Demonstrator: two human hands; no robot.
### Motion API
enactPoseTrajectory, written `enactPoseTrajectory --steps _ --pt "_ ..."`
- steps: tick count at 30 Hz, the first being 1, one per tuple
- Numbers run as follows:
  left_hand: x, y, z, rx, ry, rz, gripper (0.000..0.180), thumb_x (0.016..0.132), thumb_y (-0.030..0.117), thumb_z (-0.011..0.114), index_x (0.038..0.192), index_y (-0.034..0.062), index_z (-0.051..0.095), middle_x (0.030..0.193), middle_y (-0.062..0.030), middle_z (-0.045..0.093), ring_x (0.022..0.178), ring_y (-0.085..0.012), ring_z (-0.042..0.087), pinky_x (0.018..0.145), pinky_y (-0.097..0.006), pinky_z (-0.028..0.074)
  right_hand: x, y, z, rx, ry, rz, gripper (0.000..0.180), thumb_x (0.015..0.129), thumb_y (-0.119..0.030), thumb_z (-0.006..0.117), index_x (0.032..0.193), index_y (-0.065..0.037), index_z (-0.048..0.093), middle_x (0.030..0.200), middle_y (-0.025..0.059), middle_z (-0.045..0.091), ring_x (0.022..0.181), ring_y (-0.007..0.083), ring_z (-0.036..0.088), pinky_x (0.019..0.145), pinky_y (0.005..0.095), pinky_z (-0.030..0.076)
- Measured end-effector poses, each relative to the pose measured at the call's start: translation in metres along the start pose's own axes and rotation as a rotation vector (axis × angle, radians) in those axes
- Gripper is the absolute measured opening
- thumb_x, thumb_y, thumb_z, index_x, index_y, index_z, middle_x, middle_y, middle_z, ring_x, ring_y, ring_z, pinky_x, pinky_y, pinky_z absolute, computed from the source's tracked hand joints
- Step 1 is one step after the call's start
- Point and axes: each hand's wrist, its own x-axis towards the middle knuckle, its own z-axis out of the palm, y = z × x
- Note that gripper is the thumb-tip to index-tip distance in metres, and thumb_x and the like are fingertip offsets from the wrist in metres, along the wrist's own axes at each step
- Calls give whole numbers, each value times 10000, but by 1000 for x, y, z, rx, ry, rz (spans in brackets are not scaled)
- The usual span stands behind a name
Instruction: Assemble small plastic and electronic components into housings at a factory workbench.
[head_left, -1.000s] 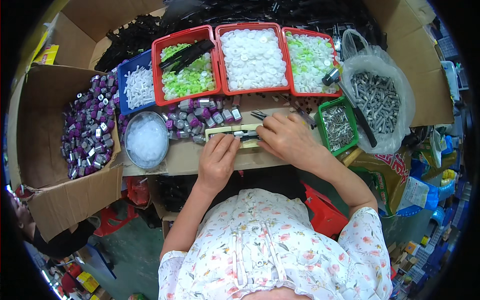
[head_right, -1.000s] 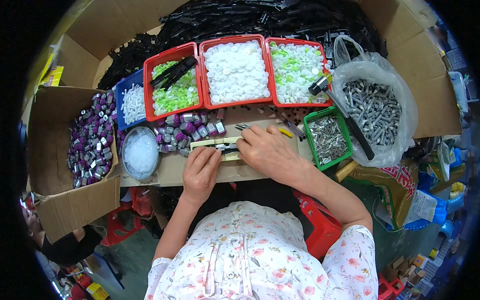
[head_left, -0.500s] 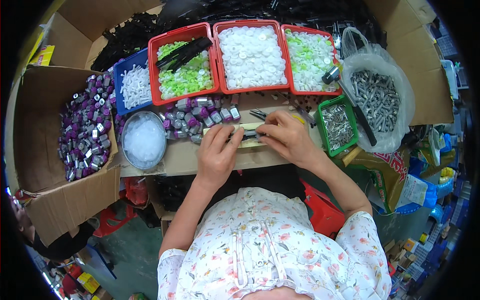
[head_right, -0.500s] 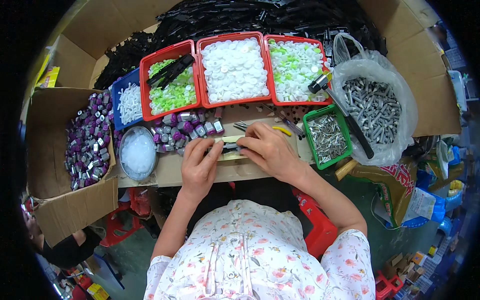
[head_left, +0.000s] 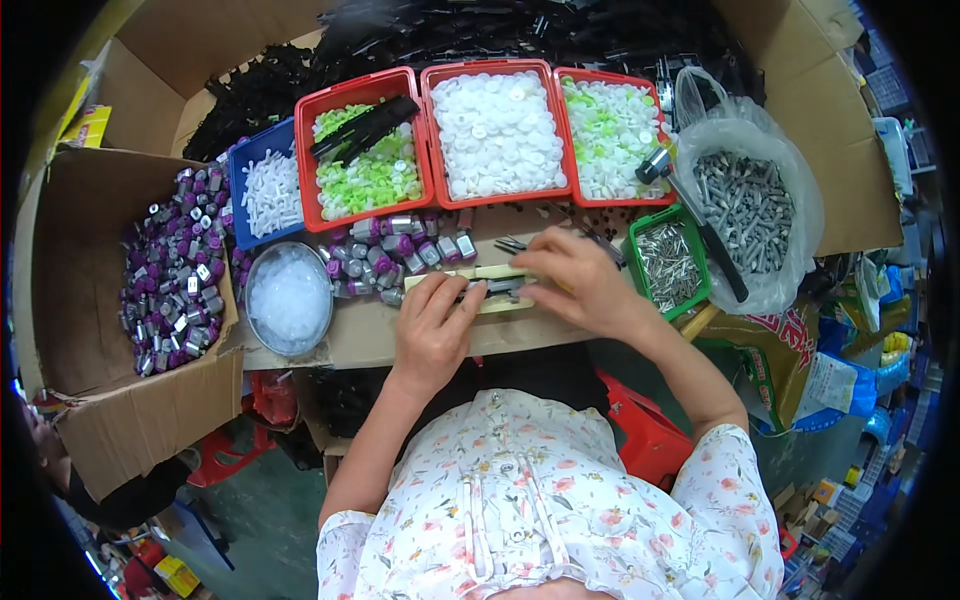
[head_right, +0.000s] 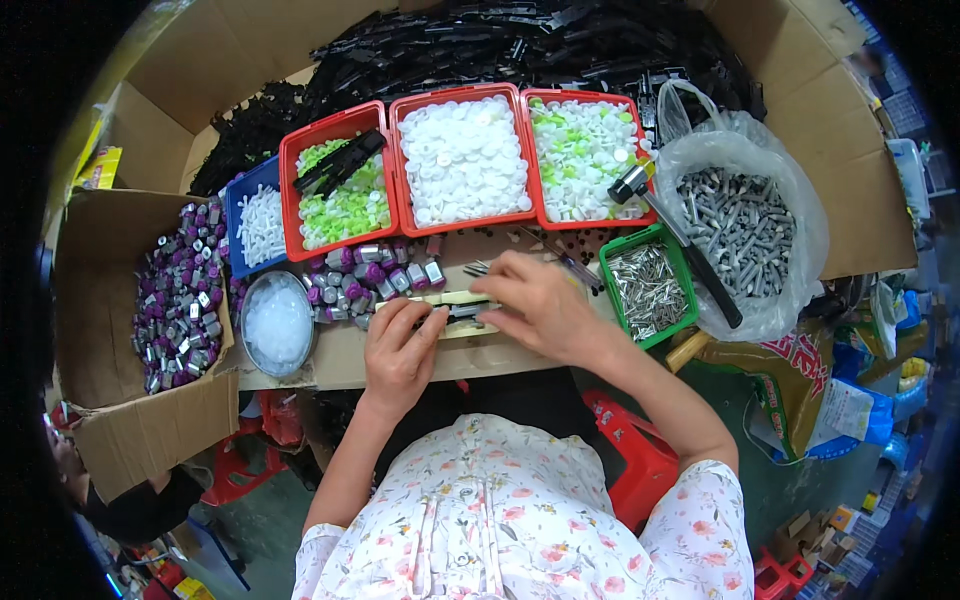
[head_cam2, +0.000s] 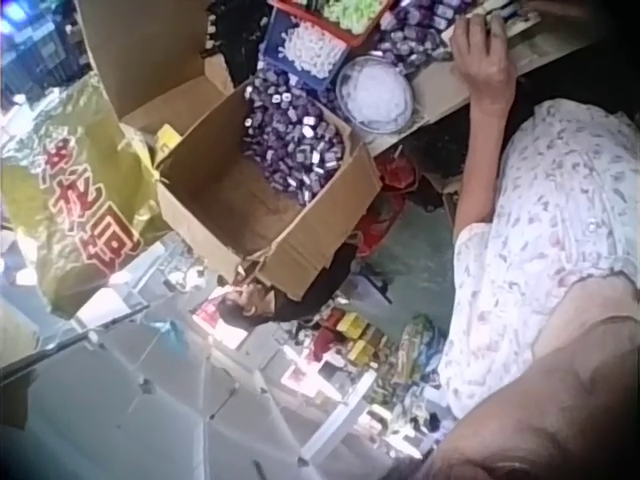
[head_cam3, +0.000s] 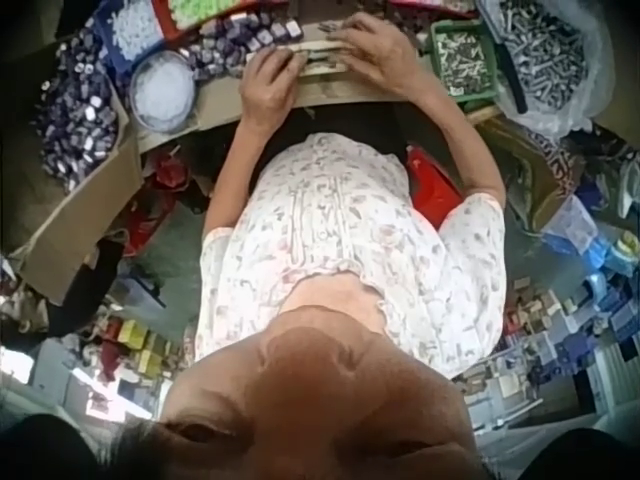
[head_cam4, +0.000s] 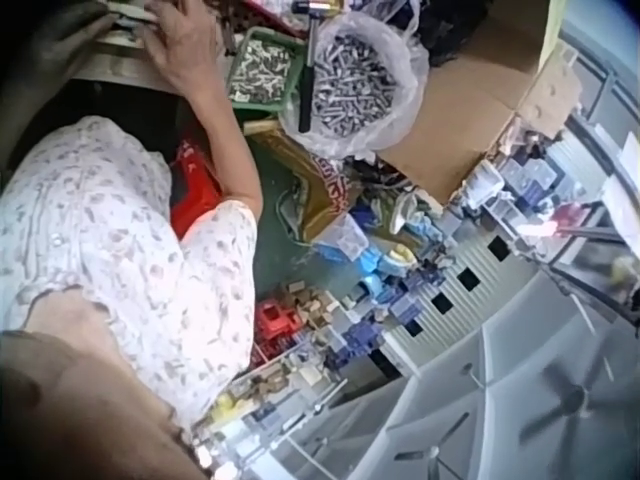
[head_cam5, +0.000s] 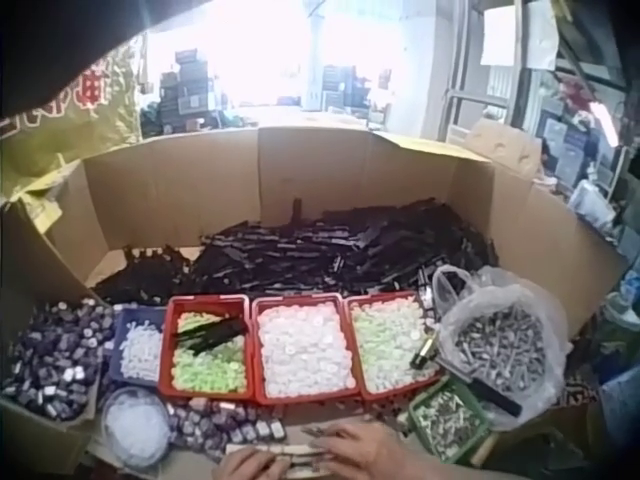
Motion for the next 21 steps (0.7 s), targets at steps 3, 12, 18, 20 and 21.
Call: enactPoseTrajectory --steps 3,12,18,20,21 --pt "0 0 0 10 -2 -11 397 697 -44 701 1085 41 699 1025 -112 632 993 -307 594 826 -414 499 36 0 -29 -8 85 -66 282 809 -83 742 1076 -29 667 988 133 602 861 295 632 731 370 505" --pt "7 7 -3 -43 87 -61 321 741 -50 746 1051 19 697 971 -108 640 925 -311 599 799 -398 506 178 30 -22 -420 159 -301 205 848 -76 698 1045 -33 659 997 117 608 910 313 634 782 388 534" --pt "-1 5 -16 -52 127 -89 297 737 -56 757 1022 12 707 965 -114 645 919 -316 604 775 -392 515 226 129 -72 -943 217 -75 160 847 -55 643 1002 -49 678 1017 104 645 993 286 644 801 419 558" --pt "-1 2 -18 -65 139 -103 295 738 -56 759 1020 13 709 966 -113 648 917 -315 607 772 -393 517 225 165 -93 -1038 157 32 165 828 -17 604 962 -71 685 1096 106 643 1096 311 616 813 502 553" --pt "-2 1 -19 -60 144 -110 293 737 -53 762 1018 14 711 965 -113 651 916 -316 609 772 -394 519 223 178 -100 -1088 107 87 179 836 -13 596 978 -75 685 1123 98 641 1121 303 606 810 512 552"
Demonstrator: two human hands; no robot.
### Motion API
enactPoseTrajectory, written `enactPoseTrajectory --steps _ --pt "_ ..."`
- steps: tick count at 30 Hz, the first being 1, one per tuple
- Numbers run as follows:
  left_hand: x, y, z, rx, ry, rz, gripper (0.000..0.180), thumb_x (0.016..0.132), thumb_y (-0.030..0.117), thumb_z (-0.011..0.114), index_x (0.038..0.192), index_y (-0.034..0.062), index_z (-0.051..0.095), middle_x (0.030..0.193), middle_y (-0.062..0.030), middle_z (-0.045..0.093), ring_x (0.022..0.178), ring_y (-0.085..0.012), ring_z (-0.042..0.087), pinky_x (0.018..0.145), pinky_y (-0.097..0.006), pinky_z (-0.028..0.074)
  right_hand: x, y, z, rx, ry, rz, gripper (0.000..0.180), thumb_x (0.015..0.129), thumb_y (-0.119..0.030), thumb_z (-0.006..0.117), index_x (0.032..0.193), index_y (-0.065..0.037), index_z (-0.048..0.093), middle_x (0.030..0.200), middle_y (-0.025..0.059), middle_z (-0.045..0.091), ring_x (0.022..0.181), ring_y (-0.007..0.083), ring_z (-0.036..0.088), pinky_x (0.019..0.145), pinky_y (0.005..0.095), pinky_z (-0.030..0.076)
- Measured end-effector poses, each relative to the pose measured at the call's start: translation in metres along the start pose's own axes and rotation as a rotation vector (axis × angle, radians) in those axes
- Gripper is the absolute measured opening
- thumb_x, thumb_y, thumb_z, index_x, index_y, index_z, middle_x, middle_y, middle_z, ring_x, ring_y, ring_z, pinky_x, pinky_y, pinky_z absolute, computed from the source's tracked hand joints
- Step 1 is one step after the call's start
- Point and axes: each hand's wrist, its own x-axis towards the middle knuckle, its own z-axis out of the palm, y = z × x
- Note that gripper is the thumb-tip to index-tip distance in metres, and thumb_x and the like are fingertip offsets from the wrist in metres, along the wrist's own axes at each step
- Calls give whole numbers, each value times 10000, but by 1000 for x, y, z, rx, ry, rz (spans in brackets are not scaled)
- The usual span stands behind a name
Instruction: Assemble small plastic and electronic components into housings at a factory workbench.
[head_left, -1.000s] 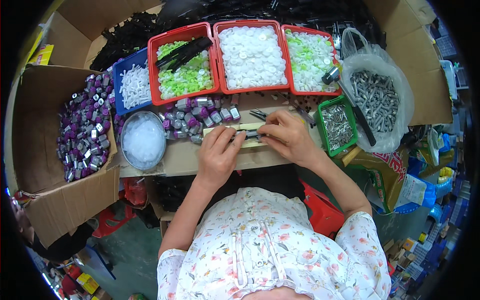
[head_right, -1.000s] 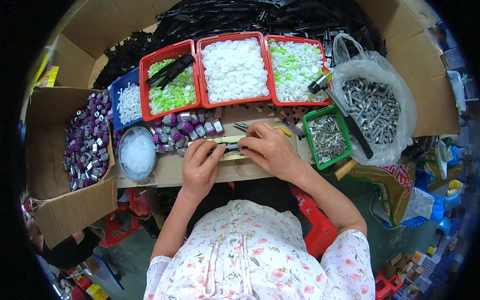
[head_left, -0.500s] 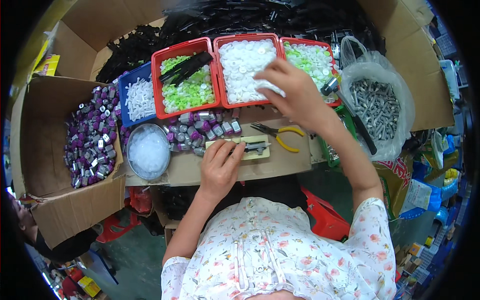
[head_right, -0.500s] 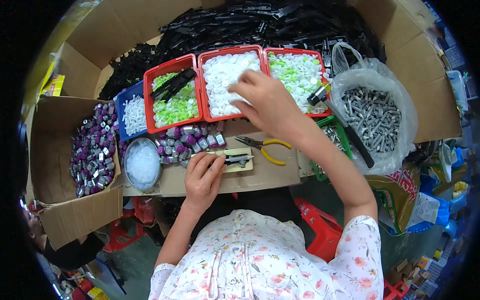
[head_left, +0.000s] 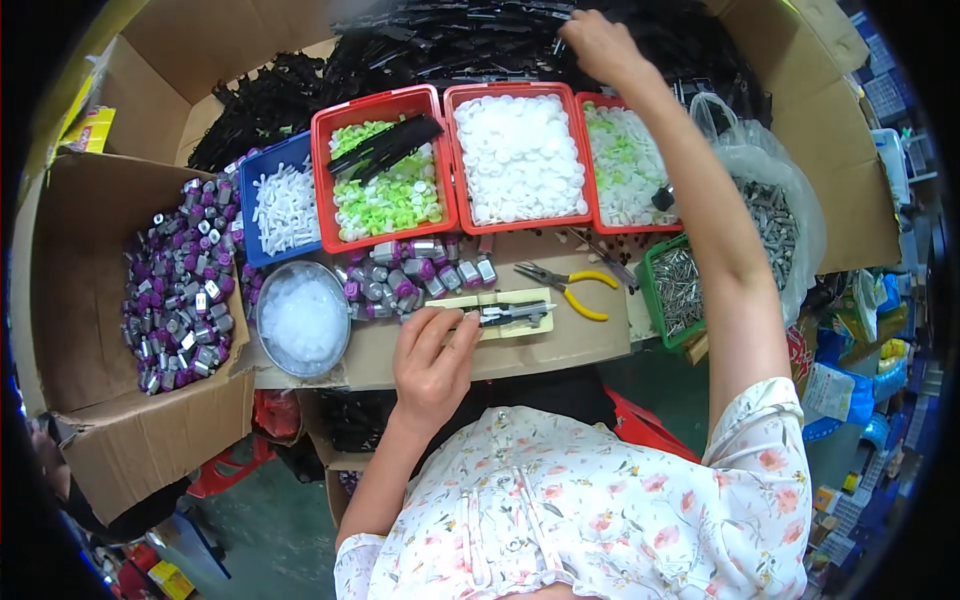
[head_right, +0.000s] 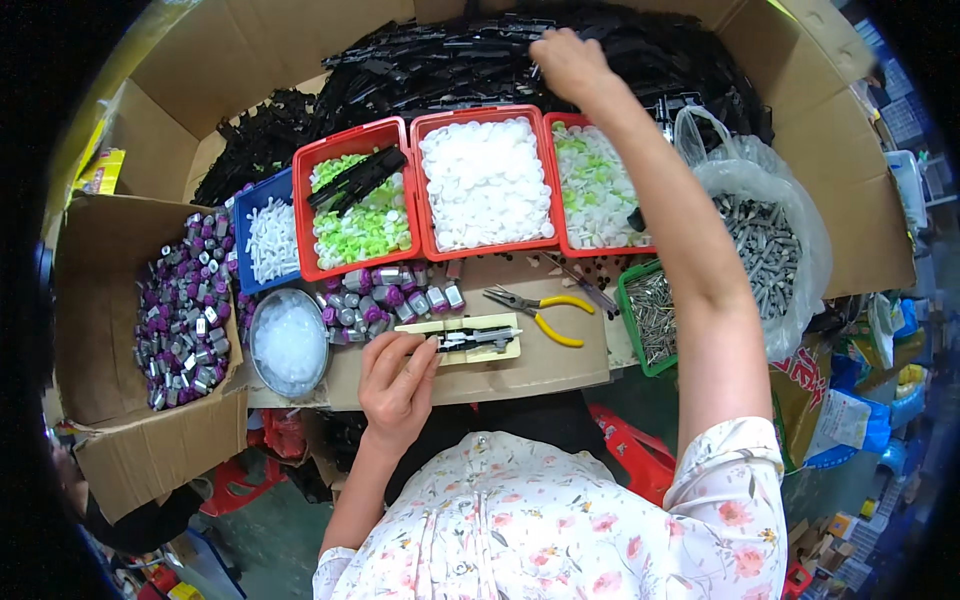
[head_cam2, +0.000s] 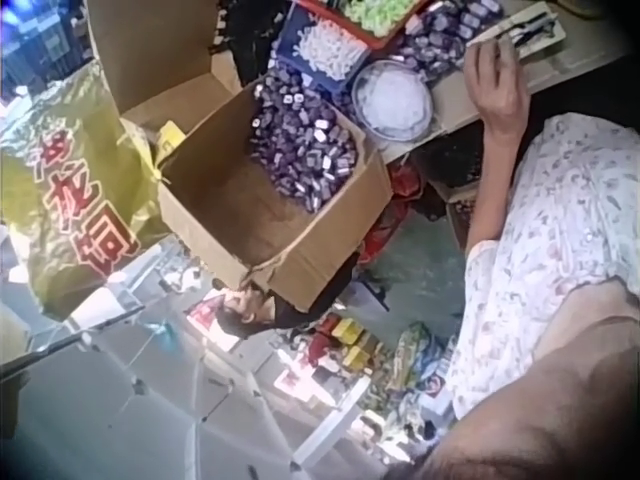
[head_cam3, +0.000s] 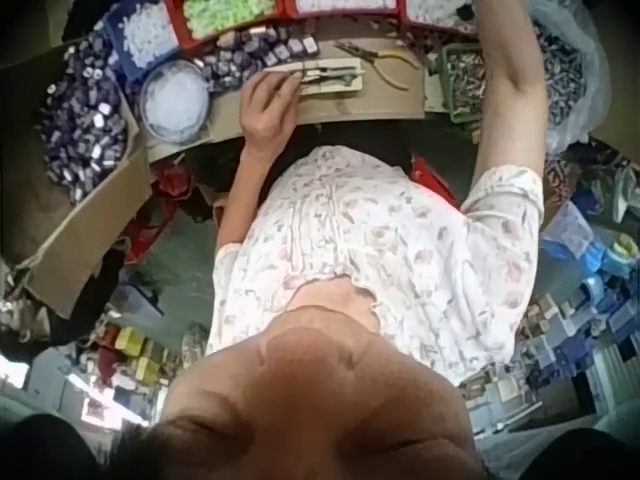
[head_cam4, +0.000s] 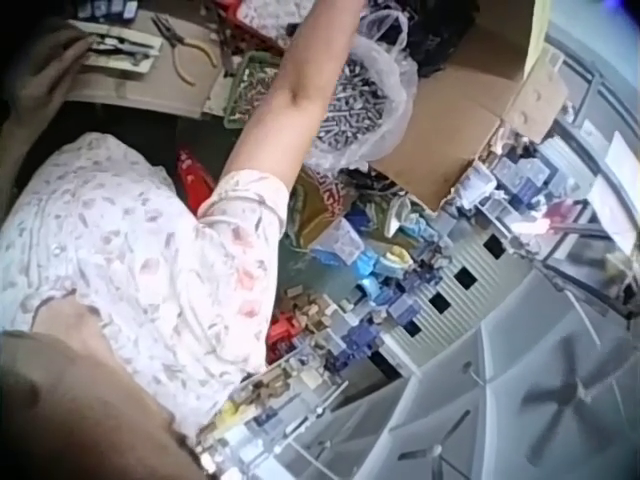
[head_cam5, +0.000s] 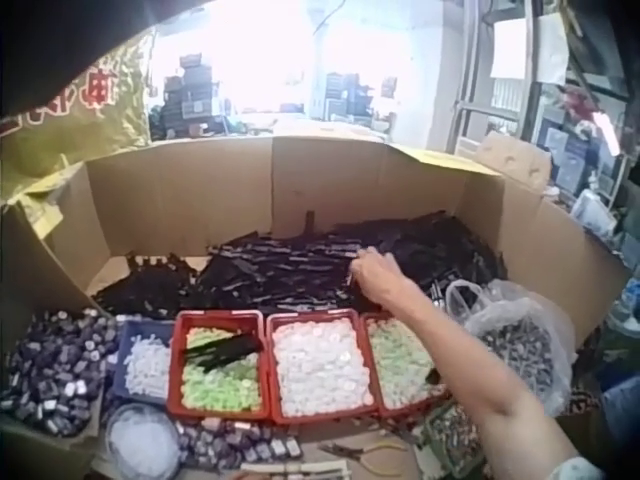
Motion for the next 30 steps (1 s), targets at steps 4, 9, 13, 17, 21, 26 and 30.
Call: enactPoseTrajectory --steps 4,9,13,17,21,26,30 --pt "3 -3 -6 -4 4 -17 284 740 -44 766 1012 18 715 967 -115 658 916 -321 616 776 -393 523 -12 26 -3 -176 -35 -119 133 862 -58 615 976 -84 680 1126 83 637 1111 256 597 802 468 537" --pt "4 -4 -6 11 -1 -18 285 744 -51 765 1015 26 721 976 -113 663 921 -314 620 775 -387 522 -22 28 -28 -93 -39 -198 234 782 -142 717 1014 -122 738 1259 128 560 1203 288 525 893 481 491" --pt "9 -2 -6 13 8 -25 279 741 -55 762 1005 23 720 960 -110 657 903 -308 616 759 -383 520 -28 23 -67 304 134 -166 216 730 -43 762 942 -52 719 1055 99 570 997 266 585 816 343 503" --pt "18 1 -7 5 28 -21 278 735 -55 767 998 22 722 941 -109 658 896 -304 613 749 -379 518 -34 25 -82 786 377 98 150 788 -43 762 908 14 691 819 66 610 689 125 576 647 266 477" --pt "26 8 -12 -38 45 -52 283 754 -49 760 1026 25 730 951 -116 663 907 -300 614 761 -373 513 -49 22 -94 1255 463 243 134 884 -120 733 908 6 693 713 11 654 576 97 569 576 217 460" --pt "30 13 -17 -199 79 -284 329 826 -32 725 1150 14 699 1028 -118 661 953 -244 625 784 -317 510 -113 -51 -137 1546 237 263 161 910 -77 649 1049 5 661 935 76 673 860 176 674 744 302 559" --pt "38 15 -14 -750 141 -583 465 914 20 678 1357 -22 543 1192 -98 619 1010 -125 618 810 -249 510 -161 -119 -148 2018 61 447 137 940 -67 616 1050 13 622 933 87 678 810 136 670 739 284 562"
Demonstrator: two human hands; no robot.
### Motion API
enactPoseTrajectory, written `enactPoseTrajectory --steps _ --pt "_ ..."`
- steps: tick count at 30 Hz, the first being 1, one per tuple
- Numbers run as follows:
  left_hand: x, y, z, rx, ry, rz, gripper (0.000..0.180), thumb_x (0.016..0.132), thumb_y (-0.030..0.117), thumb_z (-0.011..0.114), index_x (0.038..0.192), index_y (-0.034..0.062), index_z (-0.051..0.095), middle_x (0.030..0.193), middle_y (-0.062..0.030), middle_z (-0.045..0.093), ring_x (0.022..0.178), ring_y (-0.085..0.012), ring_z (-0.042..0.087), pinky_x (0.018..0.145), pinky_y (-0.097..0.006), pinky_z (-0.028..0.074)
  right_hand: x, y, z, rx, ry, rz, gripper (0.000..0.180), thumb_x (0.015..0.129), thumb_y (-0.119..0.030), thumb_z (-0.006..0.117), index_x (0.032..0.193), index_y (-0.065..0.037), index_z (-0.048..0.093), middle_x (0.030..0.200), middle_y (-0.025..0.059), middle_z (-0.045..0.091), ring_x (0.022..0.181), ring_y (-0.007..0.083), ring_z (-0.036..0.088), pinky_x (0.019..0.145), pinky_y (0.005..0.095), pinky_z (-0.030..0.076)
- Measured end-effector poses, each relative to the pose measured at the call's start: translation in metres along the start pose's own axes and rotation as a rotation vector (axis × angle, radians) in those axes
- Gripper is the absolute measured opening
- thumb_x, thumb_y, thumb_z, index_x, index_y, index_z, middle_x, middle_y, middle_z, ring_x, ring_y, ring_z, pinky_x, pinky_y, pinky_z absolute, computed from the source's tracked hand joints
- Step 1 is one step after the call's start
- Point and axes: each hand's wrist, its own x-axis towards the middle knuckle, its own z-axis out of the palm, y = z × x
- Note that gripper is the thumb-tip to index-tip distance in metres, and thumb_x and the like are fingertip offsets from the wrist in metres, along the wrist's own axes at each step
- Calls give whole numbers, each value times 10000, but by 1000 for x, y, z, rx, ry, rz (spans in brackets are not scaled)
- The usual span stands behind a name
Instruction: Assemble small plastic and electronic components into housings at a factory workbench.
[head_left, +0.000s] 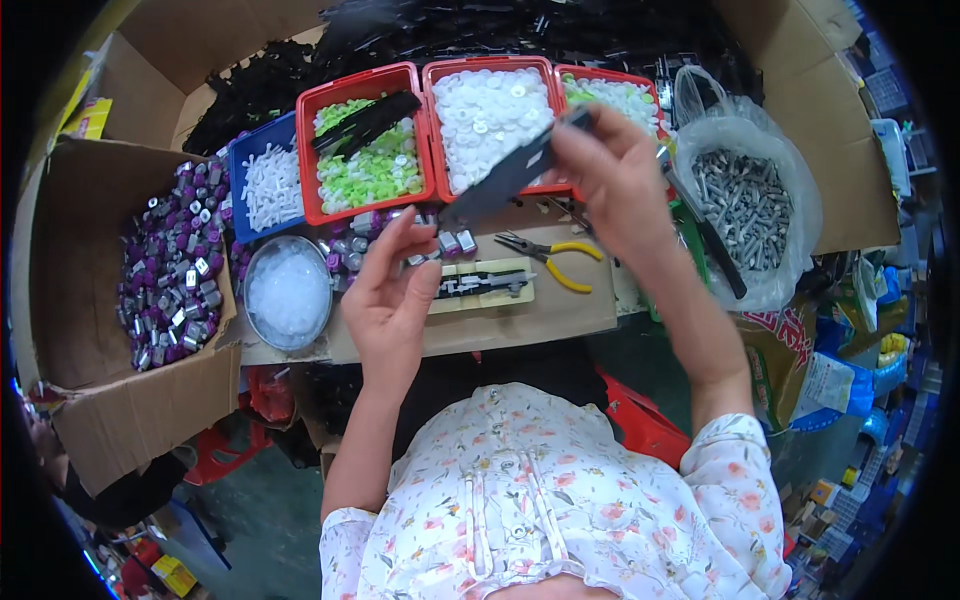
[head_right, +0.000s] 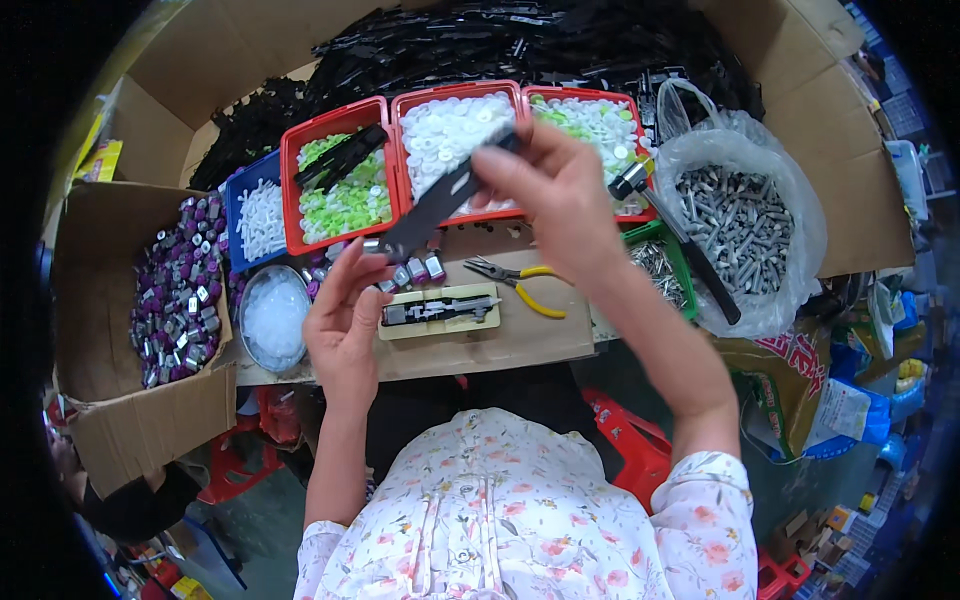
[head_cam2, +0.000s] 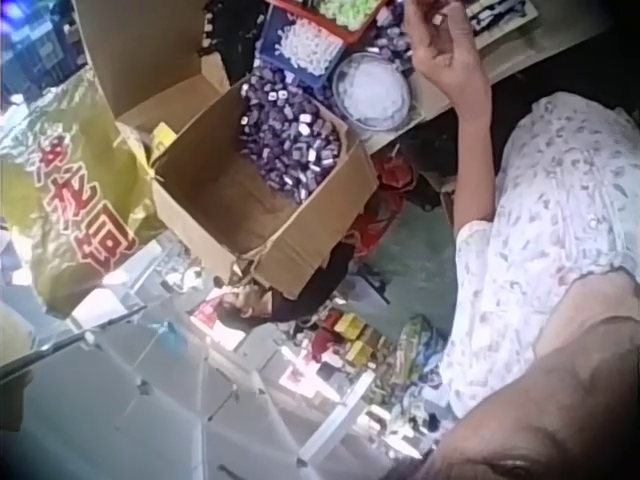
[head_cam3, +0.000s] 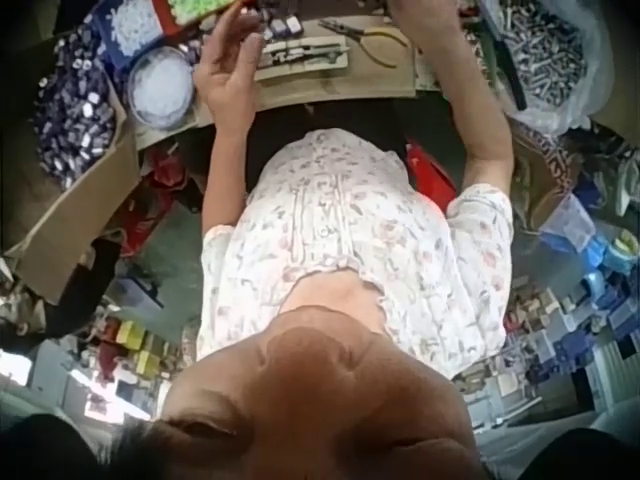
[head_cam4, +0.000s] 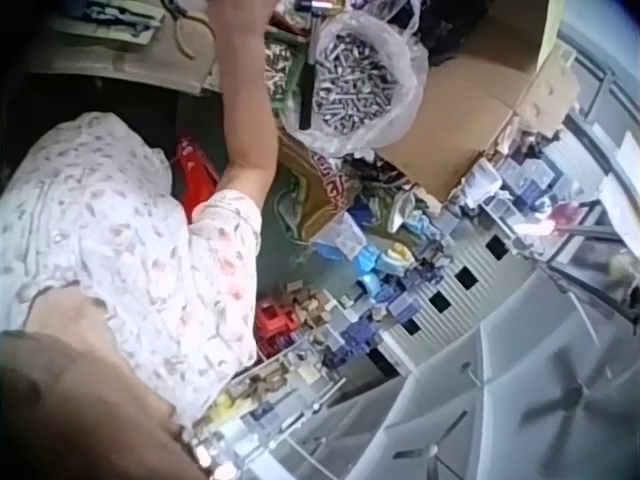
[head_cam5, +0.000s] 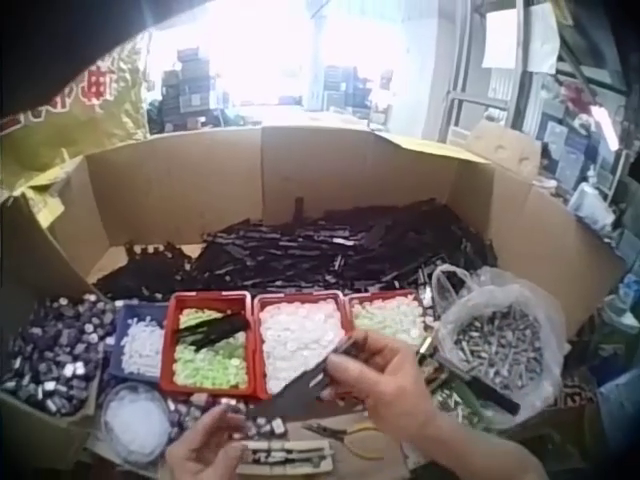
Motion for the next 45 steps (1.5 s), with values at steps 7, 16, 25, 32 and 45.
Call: enactPoseTrajectory --steps 7,16,25,32,45 --pt "-3 1 -8 -318 28 -355 143 944 105 663 978 -25 711 809 -84 717 666 -121 651 597 -229 456 -42 26 20 196 -39 147 259 889 -23 679 1131 6 593 984 82 650 894 161 674 791 320 582" --pt "-1 3 -35 -308 -141 -525 133 918 100 661 923 -30 690 744 -92 695 601 -117 640 547 -205 466 -54 11 12 -1198 -249 -576 447 721 -109 812 1147 -78 678 1144 155 563 1020 318 597 843 390 492" --pt "-4 6 -29 -46 -124 -444 169 914 114 691 987 -37 706 804 -57 681 679 -89 622 616 -207 480 -64 25 6 -1092 -380 -348 316 756 -164 784 1033 -44 692 981 99 603 918 277 569 756 415 440" --pt "-9 -5 -49 235 108 -119 218 896 43 716 1085 -63 696 959 -35 644 815 -67 579 710 -204 473 -67 51 9 -1054 -368 -315 292 769 -168 780 1010 -30 689 918 98 580 870 282 554 746 393 443" --pt "-28 -21 -4 824 -149 465 257 770 -5 718 1025 0 696 1010 -126 634 989 -324 587 806 -415 482 -61 42 3 -903 -199 -176 296 781 -115 780 1014 44 693 901 134 611 838 257 602 733 342 465"
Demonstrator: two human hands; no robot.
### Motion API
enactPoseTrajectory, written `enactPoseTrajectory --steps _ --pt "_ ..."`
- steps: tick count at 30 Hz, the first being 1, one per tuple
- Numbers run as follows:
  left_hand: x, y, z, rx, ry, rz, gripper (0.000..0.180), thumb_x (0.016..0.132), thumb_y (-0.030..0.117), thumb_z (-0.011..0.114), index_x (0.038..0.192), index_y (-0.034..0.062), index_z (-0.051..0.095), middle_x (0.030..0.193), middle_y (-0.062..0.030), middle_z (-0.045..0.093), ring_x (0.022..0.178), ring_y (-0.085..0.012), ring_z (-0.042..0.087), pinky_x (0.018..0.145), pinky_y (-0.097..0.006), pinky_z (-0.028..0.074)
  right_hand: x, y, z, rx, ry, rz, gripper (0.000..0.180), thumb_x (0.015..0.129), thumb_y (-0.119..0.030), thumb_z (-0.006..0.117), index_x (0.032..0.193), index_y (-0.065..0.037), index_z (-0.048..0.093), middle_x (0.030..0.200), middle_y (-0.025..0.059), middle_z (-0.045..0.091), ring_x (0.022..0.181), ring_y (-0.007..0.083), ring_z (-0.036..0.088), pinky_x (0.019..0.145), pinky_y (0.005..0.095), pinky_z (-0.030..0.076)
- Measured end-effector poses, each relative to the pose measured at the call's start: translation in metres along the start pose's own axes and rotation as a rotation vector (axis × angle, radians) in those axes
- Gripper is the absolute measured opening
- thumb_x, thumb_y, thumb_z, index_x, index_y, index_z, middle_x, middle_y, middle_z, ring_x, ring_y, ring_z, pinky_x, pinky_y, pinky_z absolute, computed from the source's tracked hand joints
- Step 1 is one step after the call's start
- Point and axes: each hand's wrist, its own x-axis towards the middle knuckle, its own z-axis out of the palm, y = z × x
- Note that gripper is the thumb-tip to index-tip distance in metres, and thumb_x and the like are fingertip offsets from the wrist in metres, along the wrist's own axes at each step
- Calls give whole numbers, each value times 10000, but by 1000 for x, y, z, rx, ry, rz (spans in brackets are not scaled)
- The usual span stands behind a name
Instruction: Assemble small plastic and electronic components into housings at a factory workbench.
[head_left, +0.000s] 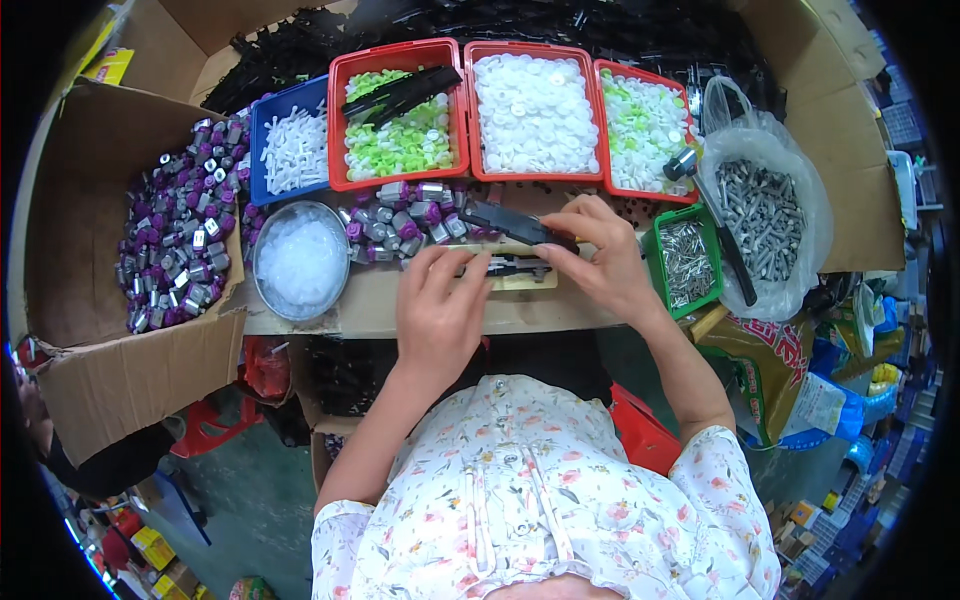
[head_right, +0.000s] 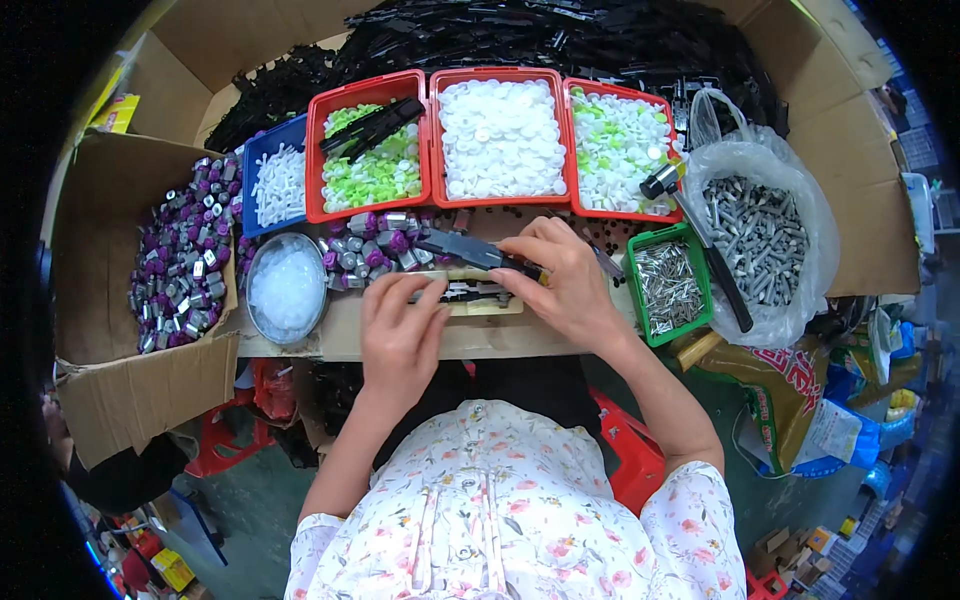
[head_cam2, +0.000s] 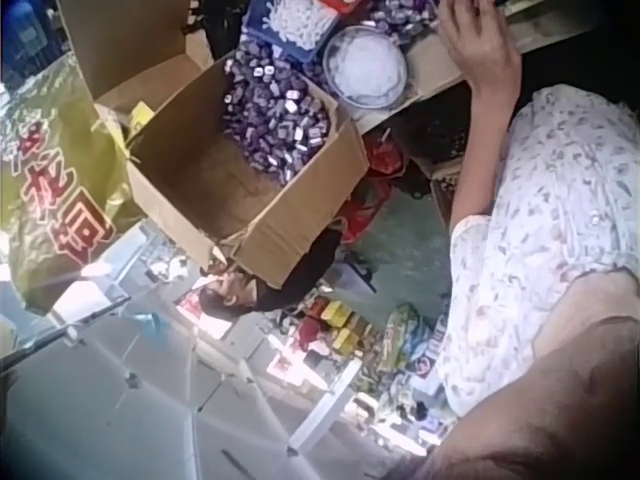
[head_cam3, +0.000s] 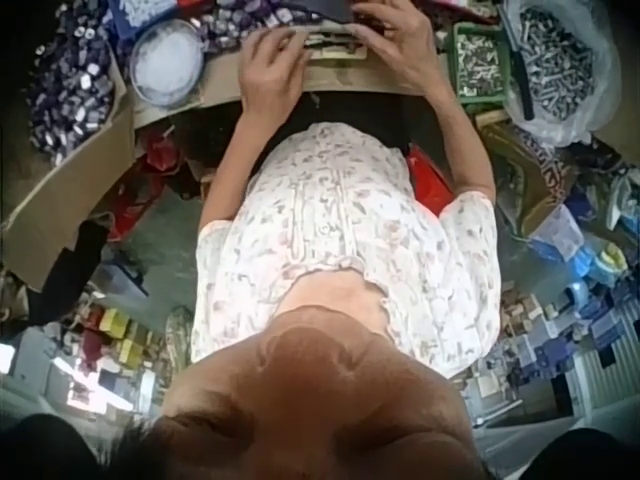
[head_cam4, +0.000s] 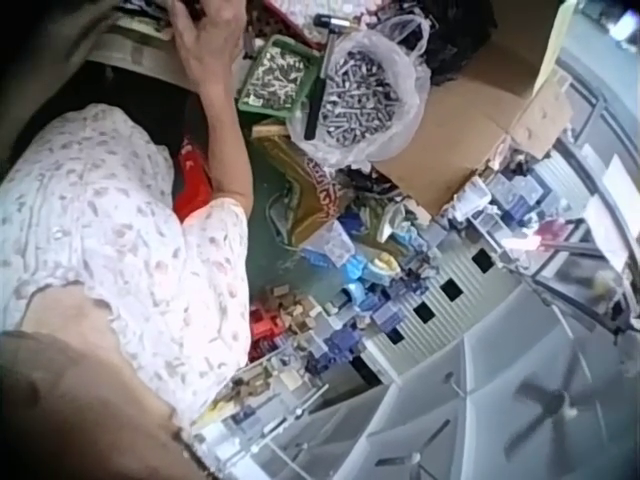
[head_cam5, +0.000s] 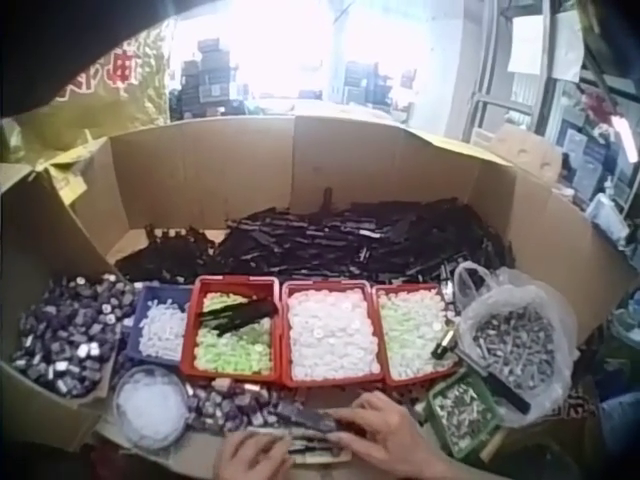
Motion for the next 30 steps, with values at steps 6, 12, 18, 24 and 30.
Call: enactPoseTrajectory --steps 6,12,18,24,30 --pt "-1 -1 12 138 -105 48 260 773 50 728 1029 28 692 1104 -112 618 1131 -323 529 912 -441 422 -12 2 0 -20 -4 28 304 758 -93 799 1004 52 696 881 134 613 820 252 606 731 341 467" --pt "-3 -2 12 104 -82 45 287 759 40 740 1041 29 693 1101 -111 623 1107 -326 544 911 -437 432 -13 5 2 -35 -1 17 300 759 -116 801 999 33 699 870 125 610 819 255 600 721 350 466" --pt "-14 -12 -19 86 114 -23 244 771 -44 734 1007 19 727 994 -98 665 1006 -310 584 857 -402 485 -7 4 6 -84 -66 -145 290 765 -155 790 1001 -13 700 882 100 594 812 263 571 688 368 453" --pt "-19 -22 -30 119 178 -88 230 742 -57 744 963 5 733 965 -94 661 957 -306 593 810 -390 493 0 -1 14 -184 -170 -211 266 784 -179 765 1001 -44 689 902 88 575 853 266 562 730 396 436" --pt "-18 -20 -26 56 162 -98 224 772 -67 726 981 12 733 967 -93 670 979 -294 591 842 -386 489 2 -5 14 -262 -218 -210 265 798 -192 752 1016 -57 685 915 84 568 889 265 560 743 408 426"
